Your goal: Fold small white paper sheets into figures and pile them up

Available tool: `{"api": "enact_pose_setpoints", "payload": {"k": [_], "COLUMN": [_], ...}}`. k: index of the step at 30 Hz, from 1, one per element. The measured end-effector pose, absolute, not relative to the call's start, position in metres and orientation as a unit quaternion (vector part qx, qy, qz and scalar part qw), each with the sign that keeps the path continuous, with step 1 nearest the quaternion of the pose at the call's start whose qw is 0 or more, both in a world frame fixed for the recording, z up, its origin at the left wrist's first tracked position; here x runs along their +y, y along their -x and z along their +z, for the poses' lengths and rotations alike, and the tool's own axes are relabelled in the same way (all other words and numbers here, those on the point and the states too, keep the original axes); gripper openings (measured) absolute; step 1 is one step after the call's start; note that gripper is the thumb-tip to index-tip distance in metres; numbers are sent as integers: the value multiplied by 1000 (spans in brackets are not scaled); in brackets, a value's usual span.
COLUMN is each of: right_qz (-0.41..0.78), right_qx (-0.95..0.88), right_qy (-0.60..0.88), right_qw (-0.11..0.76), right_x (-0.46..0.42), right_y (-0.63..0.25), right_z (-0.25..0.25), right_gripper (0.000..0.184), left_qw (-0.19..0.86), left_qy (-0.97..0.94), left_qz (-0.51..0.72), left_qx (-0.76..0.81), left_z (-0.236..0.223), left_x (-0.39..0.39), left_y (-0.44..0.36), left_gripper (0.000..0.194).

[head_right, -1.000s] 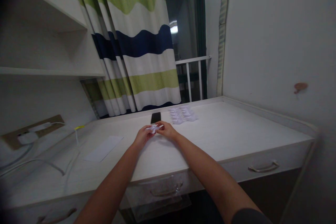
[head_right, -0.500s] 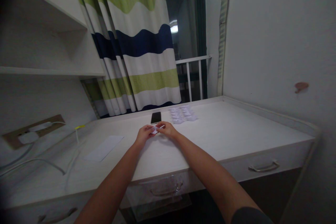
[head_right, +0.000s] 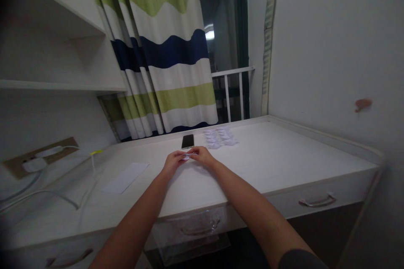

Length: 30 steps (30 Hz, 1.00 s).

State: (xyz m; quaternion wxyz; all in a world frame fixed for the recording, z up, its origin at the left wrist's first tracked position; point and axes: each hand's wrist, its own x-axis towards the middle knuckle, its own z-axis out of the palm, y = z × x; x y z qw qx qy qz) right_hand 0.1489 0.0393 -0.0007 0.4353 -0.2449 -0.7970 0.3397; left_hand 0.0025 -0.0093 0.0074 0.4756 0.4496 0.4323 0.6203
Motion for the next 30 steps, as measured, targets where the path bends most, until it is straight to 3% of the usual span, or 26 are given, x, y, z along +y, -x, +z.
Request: {"api": "enact_pose_setpoints", "payload": {"k": [10, 15, 20, 24, 30], "right_qz": [373, 402, 495, 547, 497], "right_qx": [-790, -764, -678, -643, -689], "right_qy": [199, 246, 295, 283, 267], "right_qw": [444, 441, 456, 455, 456], "right_x": [39, 39, 40, 36, 31], "right_y": [-153, -154, -155, -153, -153], "right_z": [4, 7, 7, 9, 11], "right_gripper": [22, 23, 23, 23, 32], "left_qw": [542, 548, 526, 504, 467], "left_qy": [-421, -455, -496, -500, -487], "left_qz": [627, 612, 595, 607, 611], "left_qx": [369, 344, 351, 357, 414], "left_z": [11, 12, 10, 9, 10], "left_x": [-11, -13, -10, -10, -8], "left_y": [-2, -2, -5, -6, -3], "left_gripper": [11, 14, 31, 30, 33]}}
